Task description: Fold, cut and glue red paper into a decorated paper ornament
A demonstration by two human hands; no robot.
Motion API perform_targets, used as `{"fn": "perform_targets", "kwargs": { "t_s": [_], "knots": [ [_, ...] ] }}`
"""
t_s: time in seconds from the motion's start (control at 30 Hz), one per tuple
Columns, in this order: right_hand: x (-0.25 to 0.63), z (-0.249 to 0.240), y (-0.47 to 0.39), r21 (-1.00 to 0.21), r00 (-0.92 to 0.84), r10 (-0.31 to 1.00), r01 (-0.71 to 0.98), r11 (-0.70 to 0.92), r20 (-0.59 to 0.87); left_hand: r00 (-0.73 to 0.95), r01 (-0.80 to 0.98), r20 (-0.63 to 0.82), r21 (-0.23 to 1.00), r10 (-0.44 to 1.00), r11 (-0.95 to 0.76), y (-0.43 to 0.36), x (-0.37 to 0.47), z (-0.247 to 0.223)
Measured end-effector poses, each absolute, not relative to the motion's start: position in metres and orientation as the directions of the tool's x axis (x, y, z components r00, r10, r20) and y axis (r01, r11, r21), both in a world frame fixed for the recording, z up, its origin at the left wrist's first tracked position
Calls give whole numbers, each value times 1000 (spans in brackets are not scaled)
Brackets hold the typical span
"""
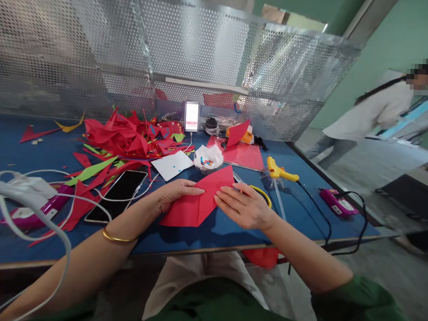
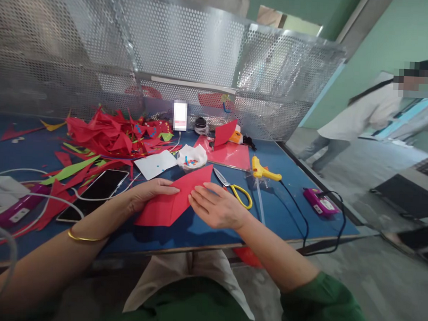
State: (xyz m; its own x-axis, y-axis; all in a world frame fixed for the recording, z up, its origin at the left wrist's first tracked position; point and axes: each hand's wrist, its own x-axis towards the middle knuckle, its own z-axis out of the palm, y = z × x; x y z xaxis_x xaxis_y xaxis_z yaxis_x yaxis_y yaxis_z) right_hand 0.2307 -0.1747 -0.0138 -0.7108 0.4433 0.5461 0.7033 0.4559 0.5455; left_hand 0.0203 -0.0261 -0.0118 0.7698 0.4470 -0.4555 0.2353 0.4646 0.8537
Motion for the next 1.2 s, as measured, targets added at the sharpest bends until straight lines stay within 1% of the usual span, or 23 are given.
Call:
{"fn": "perform_targets", "kwargs": {
  "t_s": [0.17,0.23,0.27,0.3,0.33,0.37,0.4,0.43,0.47,0.5,0.53,0.57,0.8,0.87,0.93,0.97,1.03,1.07,1.13,1.17,1.2],
  "knots": [
    [228,-18,-175,569,-721,418,693,442,553,764,249,-464,853,448,458,-28,21,-13],
    [226,-19,-175,543,-713,426,700,463,556,766,230,-444,865,465,447,-29,21,-13],
    [225,-19,-175,508,-681,461,732,453,570,760,214,-434,870,484,444,-29,21,-13],
    [225,-19,-175,455,-608,527,794,403,594,746,191,-424,875,513,445,-28,21,-12],
    [224,-19,-175,382,-483,624,874,301,614,724,162,-413,880,552,446,-28,21,-12],
    [225,-19,-175,300,-305,741,943,146,598,695,128,-400,887,598,444,-27,21,-11],
    [226,-19,-176,231,-97,836,972,-36,541,662,95,-385,894,643,437,-26,21,-11],
    [228,-20,-176,192,100,887,960,-206,451,630,63,-367,903,685,426,-25,21,-10],
    [230,-21,-177,185,252,903,926,-330,347,602,37,-350,910,717,413,-24,21,-9],
    [233,-22,-177,194,348,903,896,-400,252,582,18,-337,915,740,403,-23,21,-9],
    [236,-25,-178,201,393,900,882,-427,185,568,7,-329,918,754,396,-22,21,-9],
    [238,-27,-178,199,408,900,879,-433,154,558,1,-327,919,763,393,-22,22,-8],
    [248,-29,-171,160,447,893,879,-449,49,552,-2,-366,898,749,440,-22,23,-11],
    [252,-25,-170,126,464,886,878,-462,16,566,-13,-359,896,742,443,-21,23,-12],
    [260,-21,-172,20,482,876,876,-482,-22,583,-10,-347,901,735,433,-20,22,-13],
    [263,-20,-174,-66,494,869,866,-496,-38,597,-2,-343,903,725,429,-20,22,-14],
    [269,-21,-182,-316,516,855,804,-503,-50,635,11,-332,907,697,422,-20,21,-15],
    [270,-22,-187,-461,521,852,746,-480,-44,654,10,-323,908,684,419,-20,21,-15],
    [267,-26,-198,-747,524,851,555,-366,-28,678,5,-307,911,668,413,-20,20,-15],
    [264,-28,-205,-850,514,857,438,-292,-30,681,0,-301,912,668,410,-21,20,-15],
    [259,-30,-211,-917,502,864,326,-231,-39,683,-4,-296,913,668,408,-21,20,-15]
  ]
}}
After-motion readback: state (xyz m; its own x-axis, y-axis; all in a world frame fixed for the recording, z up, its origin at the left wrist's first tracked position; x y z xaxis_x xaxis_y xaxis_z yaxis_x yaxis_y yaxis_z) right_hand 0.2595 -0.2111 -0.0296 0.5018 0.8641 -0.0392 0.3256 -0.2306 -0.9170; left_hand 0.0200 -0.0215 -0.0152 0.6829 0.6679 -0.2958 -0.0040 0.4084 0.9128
